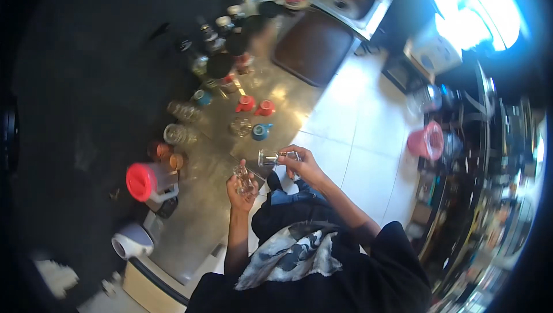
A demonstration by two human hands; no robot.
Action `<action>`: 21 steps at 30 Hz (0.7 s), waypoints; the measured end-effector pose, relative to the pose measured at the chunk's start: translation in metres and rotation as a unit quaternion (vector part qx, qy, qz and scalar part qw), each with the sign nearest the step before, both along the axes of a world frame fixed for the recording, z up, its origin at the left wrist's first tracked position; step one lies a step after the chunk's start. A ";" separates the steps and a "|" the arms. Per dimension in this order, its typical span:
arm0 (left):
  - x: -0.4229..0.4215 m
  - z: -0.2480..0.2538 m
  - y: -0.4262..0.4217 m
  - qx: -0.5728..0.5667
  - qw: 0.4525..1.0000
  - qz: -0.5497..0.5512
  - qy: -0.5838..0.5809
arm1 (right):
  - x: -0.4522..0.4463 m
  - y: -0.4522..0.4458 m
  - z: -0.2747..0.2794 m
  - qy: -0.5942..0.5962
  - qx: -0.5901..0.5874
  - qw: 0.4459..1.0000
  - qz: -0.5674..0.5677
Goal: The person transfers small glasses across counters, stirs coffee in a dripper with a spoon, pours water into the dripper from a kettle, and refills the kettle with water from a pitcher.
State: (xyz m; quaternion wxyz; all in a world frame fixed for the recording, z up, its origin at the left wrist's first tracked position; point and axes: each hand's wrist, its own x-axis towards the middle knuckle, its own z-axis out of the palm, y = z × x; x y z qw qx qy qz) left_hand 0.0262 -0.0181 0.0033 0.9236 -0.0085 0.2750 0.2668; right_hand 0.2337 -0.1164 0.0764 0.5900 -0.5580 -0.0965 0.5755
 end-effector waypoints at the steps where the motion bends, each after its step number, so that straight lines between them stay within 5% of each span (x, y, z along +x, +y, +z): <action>1: 0.012 0.005 -0.010 0.031 0.996 -0.055 -0.059 | 0.003 -0.021 0.003 -0.051 -0.010 0.998 -0.019; 3: 0.038 0.020 -0.031 0.054 0.978 -0.139 -0.148 | 0.006 -0.059 0.008 -0.101 -0.017 0.992 -0.067; 12: 0.248 0.088 -0.171 0.301 0.823 -0.469 -0.111 | 0.094 -0.244 0.011 -0.237 0.080 0.884 -0.394; 14: 0.250 0.111 -0.195 0.331 0.771 -0.524 -0.147 | 0.056 -0.260 0.038 -0.351 0.028 0.815 -0.459; 21: 0.282 0.128 -0.277 0.307 0.586 -0.708 -0.247 | -0.002 -0.341 0.084 -0.329 -0.111 0.715 -0.606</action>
